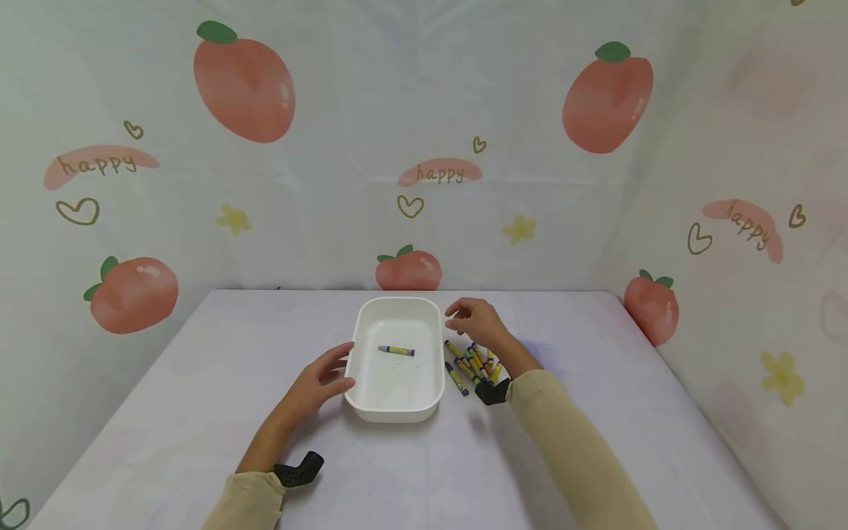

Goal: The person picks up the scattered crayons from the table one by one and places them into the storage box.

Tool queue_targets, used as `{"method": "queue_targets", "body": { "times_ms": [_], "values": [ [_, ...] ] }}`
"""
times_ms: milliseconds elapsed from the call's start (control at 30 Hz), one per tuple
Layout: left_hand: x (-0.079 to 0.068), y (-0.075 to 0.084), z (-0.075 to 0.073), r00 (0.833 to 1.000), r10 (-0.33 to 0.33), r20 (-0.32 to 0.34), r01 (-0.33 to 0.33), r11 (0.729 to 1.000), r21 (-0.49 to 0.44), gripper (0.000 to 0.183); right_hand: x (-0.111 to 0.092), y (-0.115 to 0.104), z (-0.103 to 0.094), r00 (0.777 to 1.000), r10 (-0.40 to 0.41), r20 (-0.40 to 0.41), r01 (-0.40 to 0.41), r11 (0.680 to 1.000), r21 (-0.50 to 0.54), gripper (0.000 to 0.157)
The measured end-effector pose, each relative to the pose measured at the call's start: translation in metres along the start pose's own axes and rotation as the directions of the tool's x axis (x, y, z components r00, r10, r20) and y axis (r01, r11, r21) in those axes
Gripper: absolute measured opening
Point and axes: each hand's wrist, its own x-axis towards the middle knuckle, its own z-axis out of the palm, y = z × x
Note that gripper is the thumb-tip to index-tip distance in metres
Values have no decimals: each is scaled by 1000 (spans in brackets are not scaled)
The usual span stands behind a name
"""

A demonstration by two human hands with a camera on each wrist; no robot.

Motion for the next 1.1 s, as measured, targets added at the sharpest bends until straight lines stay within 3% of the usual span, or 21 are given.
{"method": "queue_targets", "body": {
  "times_ms": [167,500,800,1100],
  "values": [
    [-5,14,-1,1000,1,-8,-1,1000,-10,60,-2,9,2,1000,18,-20,-18,1000,1,27],
    [9,-26,6,999,-17,-34,17,1000,0,62,5,28,15,998,66,-21,-67,993,-101,21],
    [9,-27,5,1000,-14,-24,14,1000,13,63,7,34,26,998,56,-23,-59,984,-168,21],
    [9,-28,4,1000,-20,-23,20,1000,18,62,10,33,35,993,114,3,-108,945,-307,25]
  ]
}}
